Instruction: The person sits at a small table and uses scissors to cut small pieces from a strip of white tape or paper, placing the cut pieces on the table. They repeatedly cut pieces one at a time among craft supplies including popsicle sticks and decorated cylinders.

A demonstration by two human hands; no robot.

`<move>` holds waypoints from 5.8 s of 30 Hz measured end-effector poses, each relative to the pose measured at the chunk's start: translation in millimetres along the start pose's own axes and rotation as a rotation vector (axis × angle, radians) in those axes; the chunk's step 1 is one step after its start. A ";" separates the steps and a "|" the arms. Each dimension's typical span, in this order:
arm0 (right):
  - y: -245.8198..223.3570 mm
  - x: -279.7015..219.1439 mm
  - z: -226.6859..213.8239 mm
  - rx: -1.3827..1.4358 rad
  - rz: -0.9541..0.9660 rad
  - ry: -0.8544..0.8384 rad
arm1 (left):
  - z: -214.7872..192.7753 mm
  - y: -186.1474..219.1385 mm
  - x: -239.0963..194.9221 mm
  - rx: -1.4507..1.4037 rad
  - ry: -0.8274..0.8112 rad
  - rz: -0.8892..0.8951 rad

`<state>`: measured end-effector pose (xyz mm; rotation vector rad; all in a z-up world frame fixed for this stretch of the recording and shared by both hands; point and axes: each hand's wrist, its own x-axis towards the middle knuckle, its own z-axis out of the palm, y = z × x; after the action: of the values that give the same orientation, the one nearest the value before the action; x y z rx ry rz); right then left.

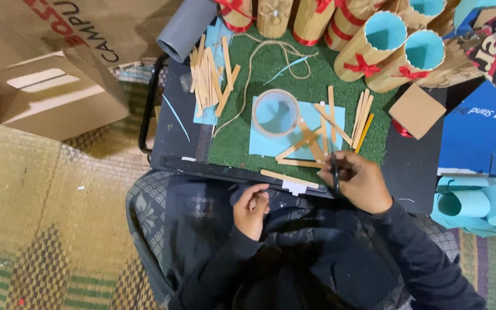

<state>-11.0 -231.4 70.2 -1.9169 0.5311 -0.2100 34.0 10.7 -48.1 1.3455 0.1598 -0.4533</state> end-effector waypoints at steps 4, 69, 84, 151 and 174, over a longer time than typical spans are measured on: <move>-8.1 0.6 19.3 -0.079 -0.008 -0.067 | 16.5 68.0 -7.3 0.481 0.091 0.652; 22.5 -35.2 12.8 -0.100 -0.363 0.567 | 50.4 16.1 -4.7 0.617 0.314 0.464; -0.8 -42.0 -17.0 -0.038 -0.309 0.411 | 28.3 63.1 -4.5 1.038 0.186 0.350; 41.2 -61.6 40.4 -0.521 -0.621 0.512 | 74.1 116.6 17.9 0.769 -0.365 0.598; 18.0 -59.3 25.3 0.544 -0.097 0.120 | 53.0 120.7 -17.8 0.360 -0.634 0.306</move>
<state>-58.4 -189.0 49.6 -1.4048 0.4075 -0.4832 59.0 -18.0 79.3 1.4773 -0.6706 -0.6438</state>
